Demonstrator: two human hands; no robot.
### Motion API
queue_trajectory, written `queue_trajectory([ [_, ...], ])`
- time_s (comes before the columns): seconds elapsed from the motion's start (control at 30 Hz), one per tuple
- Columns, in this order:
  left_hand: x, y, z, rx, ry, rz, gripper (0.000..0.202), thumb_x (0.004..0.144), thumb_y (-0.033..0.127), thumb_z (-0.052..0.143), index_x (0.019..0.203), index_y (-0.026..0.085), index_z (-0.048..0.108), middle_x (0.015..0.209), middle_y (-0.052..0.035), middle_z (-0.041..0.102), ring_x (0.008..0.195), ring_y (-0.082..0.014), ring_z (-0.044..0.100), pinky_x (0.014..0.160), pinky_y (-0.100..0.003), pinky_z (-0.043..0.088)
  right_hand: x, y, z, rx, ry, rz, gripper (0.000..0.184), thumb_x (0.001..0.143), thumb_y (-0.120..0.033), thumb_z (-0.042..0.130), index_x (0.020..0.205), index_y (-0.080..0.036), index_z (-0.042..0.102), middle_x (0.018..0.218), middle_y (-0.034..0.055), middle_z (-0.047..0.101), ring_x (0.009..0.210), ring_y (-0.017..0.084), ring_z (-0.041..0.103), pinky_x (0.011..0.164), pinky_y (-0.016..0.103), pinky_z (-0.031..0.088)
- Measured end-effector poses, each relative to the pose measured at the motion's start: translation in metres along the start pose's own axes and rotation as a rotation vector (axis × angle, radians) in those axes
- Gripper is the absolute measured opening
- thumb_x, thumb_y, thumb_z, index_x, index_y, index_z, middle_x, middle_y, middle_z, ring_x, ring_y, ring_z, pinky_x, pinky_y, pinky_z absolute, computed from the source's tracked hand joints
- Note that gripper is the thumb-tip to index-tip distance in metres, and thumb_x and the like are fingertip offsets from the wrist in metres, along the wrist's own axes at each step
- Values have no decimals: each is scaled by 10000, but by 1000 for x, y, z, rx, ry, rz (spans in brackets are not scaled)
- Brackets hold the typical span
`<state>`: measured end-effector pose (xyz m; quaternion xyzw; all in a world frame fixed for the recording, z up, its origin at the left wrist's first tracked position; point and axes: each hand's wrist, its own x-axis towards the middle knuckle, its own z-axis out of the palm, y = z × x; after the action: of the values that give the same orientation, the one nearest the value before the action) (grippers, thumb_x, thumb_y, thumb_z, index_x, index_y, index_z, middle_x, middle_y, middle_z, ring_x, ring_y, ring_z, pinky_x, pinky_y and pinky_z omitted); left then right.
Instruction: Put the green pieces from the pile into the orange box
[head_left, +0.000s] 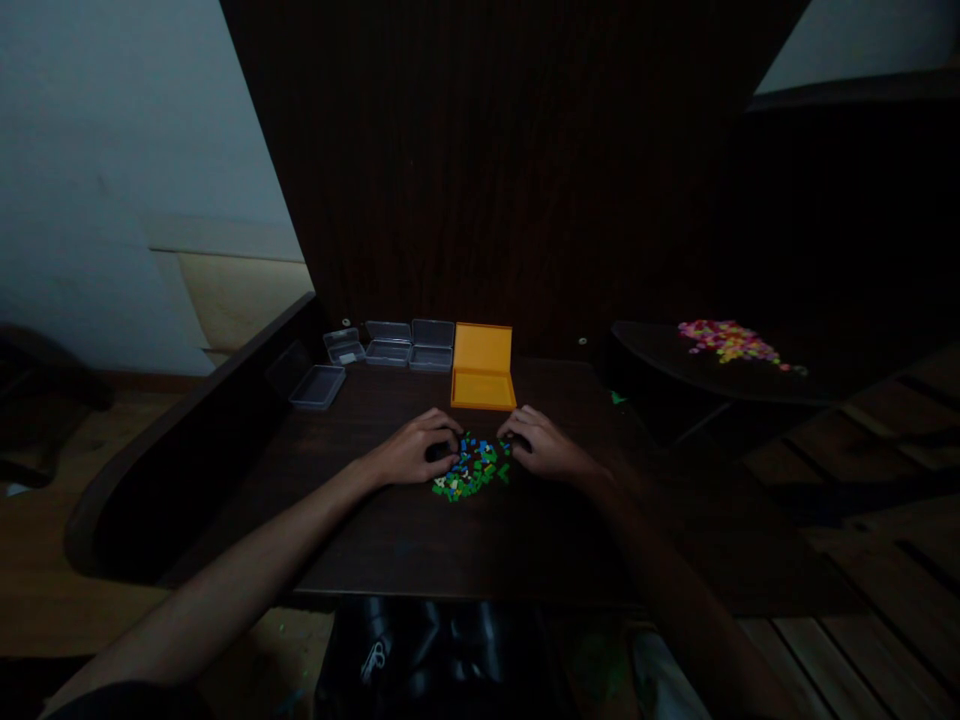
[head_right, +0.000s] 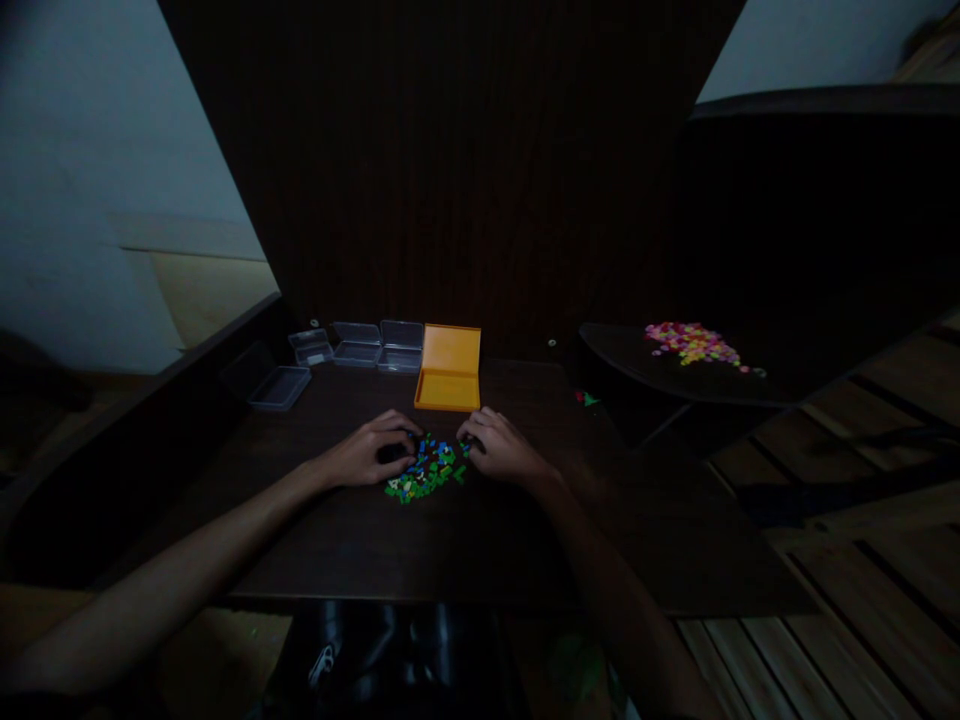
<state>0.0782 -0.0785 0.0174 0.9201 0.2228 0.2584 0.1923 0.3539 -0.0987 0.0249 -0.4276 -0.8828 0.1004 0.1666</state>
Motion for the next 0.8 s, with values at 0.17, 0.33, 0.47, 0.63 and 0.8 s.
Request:
queue_trajectory([
  [0.17, 1, 0, 0, -28, 8, -17, 91, 895, 244, 608, 878, 181, 671, 1104, -80, 659, 1086, -211, 576, 959, -357, 483, -1, 5, 2, -36, 4, 12, 267, 845, -71, 497, 1018, -187, 664, 982, 76, 624, 977, 225, 520, 872, 368, 430],
  [0.33, 1, 2, -1, -27, 4, -21, 121, 923, 242, 569, 881, 179, 664, 1096, -83, 656, 1081, -207, 575, 954, -350, 479, 0, 7, 4, -51, -3, 23, 208, 875, -110, 517, 976, -180, 684, 958, 85, 625, 965, 233, 528, 858, 375, 440],
  [0.47, 1, 1, -1, -26, 3, -21, 135, 940, 251, 553, 899, 181, 661, 1090, -84, 661, 1081, -206, 578, 952, -354, 480, -1, 8, 4, -49, 4, 10, 225, 906, -117, 514, 1022, -187, 694, 969, 85, 627, 969, 229, 533, 861, 368, 440],
  [0.63, 1, 0, -1, -22, 30, -29, 84, 924, 252, 577, 931, 188, 632, 1100, -79, 660, 1094, -210, 570, 962, -364, 473, -1, 7, 3, -37, -12, -2, 260, 928, -125, 523, 1090, -213, 706, 957, 82, 614, 960, 225, 532, 854, 359, 440],
  [0.8, 1, 0, -2, 26, 40, -59, 92, 892, 270, 614, 855, 186, 606, 1084, -82, 650, 1084, -218, 566, 953, -368, 473, -1, 7, 3, -28, -17, -12, 213, 949, -170, 515, 1033, -205, 707, 949, 82, 615, 953, 222, 531, 851, 367, 446],
])
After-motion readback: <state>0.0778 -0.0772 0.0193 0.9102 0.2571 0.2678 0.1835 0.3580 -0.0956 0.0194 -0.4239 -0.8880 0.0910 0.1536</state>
